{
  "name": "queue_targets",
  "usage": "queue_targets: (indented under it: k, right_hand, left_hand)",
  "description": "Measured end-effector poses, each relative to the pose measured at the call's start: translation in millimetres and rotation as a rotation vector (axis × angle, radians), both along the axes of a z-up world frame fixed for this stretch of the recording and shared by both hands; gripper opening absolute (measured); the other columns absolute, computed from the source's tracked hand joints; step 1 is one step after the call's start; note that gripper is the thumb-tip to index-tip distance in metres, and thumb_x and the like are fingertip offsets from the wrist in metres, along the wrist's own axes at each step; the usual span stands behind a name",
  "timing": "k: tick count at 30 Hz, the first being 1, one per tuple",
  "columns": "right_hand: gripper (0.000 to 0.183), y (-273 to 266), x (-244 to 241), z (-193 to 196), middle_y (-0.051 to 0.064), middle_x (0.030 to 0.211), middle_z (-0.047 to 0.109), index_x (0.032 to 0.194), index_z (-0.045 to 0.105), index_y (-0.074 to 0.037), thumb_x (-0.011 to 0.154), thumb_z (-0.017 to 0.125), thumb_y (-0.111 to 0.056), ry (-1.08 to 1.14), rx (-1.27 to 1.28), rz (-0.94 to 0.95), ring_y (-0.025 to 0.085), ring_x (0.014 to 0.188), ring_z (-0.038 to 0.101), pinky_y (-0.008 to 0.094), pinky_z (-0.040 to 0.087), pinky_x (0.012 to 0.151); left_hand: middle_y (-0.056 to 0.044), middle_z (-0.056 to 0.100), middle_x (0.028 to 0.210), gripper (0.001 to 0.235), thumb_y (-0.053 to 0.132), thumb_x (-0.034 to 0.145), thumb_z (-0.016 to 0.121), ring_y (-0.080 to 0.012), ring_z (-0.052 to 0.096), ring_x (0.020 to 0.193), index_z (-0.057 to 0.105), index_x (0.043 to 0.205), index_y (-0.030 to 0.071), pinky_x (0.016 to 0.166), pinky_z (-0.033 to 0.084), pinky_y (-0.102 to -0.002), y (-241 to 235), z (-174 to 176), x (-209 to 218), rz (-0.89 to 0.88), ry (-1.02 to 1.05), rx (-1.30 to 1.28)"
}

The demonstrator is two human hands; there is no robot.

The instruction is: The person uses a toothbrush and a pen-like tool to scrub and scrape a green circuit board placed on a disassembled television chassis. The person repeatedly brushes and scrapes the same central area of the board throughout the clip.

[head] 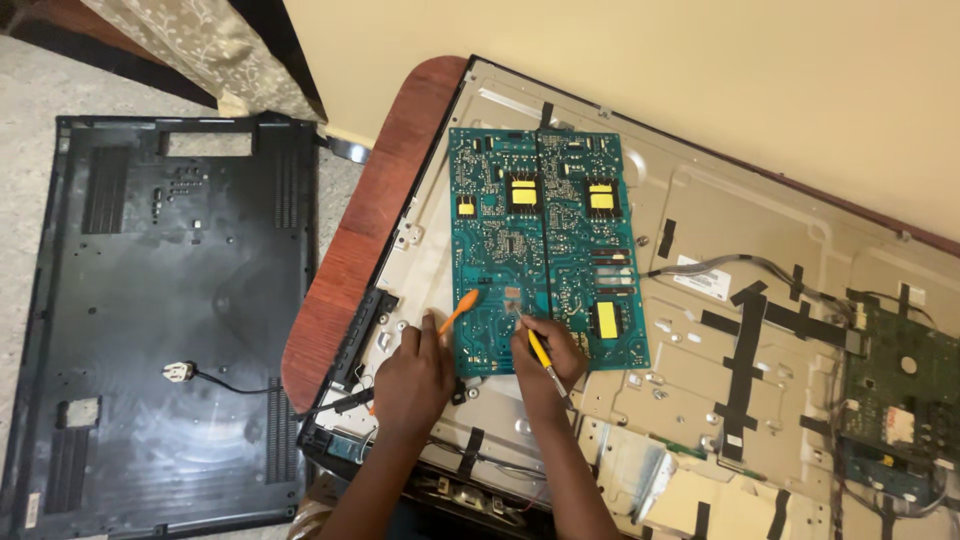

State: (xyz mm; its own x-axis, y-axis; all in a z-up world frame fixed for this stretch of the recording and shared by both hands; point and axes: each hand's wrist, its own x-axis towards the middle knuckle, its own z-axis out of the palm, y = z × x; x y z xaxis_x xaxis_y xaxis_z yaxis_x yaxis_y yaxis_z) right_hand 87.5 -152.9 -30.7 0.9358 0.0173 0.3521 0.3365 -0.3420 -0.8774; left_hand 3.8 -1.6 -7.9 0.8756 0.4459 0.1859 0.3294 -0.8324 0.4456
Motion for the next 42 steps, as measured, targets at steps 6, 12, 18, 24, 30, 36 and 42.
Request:
queue_targets:
  k: [6, 12, 18, 24, 30, 36, 42]
  right_hand:
    - [0.017, 1, 6, 3, 0.008, 0.088, 0.069, 0.097, 0.069, -0.002, 0.084, 0.076, 0.006, -0.176, -0.017, 0.042, 0.009, 0.073, 0.065, 0.023, 0.051, 0.063]
    - [0.017, 1, 5, 9, 0.011, 0.090, 0.071, 0.096, 0.069, -0.001, 0.082, 0.076, 0.007, -0.150, -0.051, 0.067, 0.013, 0.074, 0.070, 0.025, 0.054, 0.064]
    - [0.015, 5, 6, 6, 0.012, 0.086, 0.071, 0.092, 0.068, -0.001, 0.081, 0.073, 0.008, -0.076, -0.035, 0.037, 0.016, 0.067, 0.068, 0.027, 0.053, 0.059]
    - [0.018, 1, 6, 1, 0.013, 0.090, 0.071, 0.094, 0.066, -0.002, 0.081, 0.076, 0.006, -0.198, -0.073, 0.048, 0.020, 0.074, 0.072, 0.029, 0.056, 0.064]
    - [0.018, 5, 9, 3, 0.014, 0.091, 0.072, 0.092, 0.066, -0.003, 0.078, 0.074, 0.007, -0.194, -0.084, 0.035, 0.020, 0.072, 0.073, 0.029, 0.056, 0.062]
    - [0.018, 4, 6, 4, 0.014, 0.090, 0.070, 0.093, 0.063, -0.002, 0.081, 0.072, 0.006, -0.190, -0.081, 0.013, 0.024, 0.074, 0.072, 0.031, 0.056, 0.061]
    - [0.018, 7, 8, 6, 0.013, 0.089, 0.070, 0.093, 0.063, -0.003, 0.081, 0.072, 0.007, -0.238, -0.098, 0.021, 0.023, 0.073, 0.071, 0.031, 0.056, 0.063]
  left_hand:
    - [-0.012, 0.064, 0.088, 0.041, 0.025, 0.096, 0.059, -0.0282, 0.067, 0.059, 0.065, 0.128, -0.001, 0.052, 0.055, -0.039, -1, 2, 1, 0.000, -0.002, 0.019]
    - [-0.011, 0.065, 0.090, 0.043, 0.023, 0.093, 0.062, -0.0283, 0.067, 0.059, 0.066, 0.128, 0.000, 0.051, 0.055, -0.039, -3, -1, 1, 0.004, -0.004, 0.033]
    - [-0.012, 0.064, 0.088, 0.044, 0.024, 0.093, 0.062, -0.0279, 0.067, 0.058, 0.065, 0.129, 0.000, 0.051, 0.055, -0.038, 0, -1, 1, -0.008, 0.010, 0.043]
    - [-0.012, 0.065, 0.088, 0.042, 0.025, 0.095, 0.060, -0.0293, 0.066, 0.057, 0.066, 0.128, 0.000, 0.050, 0.054, -0.040, -6, 0, 2, 0.002, 0.038, 0.074]
    - [-0.012, 0.065, 0.088, 0.042, 0.025, 0.093, 0.061, -0.0300, 0.067, 0.058, 0.066, 0.129, 0.003, 0.050, 0.054, -0.041, -3, 4, 4, 0.010, 0.059, 0.071]
    - [-0.012, 0.065, 0.090, 0.043, 0.021, 0.093, 0.061, -0.0295, 0.067, 0.061, 0.065, 0.130, 0.000, 0.051, 0.054, -0.041, -5, 3, 1, -0.007, 0.025, 0.039]
    - [-0.012, 0.066, 0.088, 0.039, 0.022, 0.096, 0.062, -0.0273, 0.066, 0.058, 0.067, 0.129, 0.001, 0.049, 0.053, -0.039, -4, 1, 2, -0.012, -0.004, 0.083]
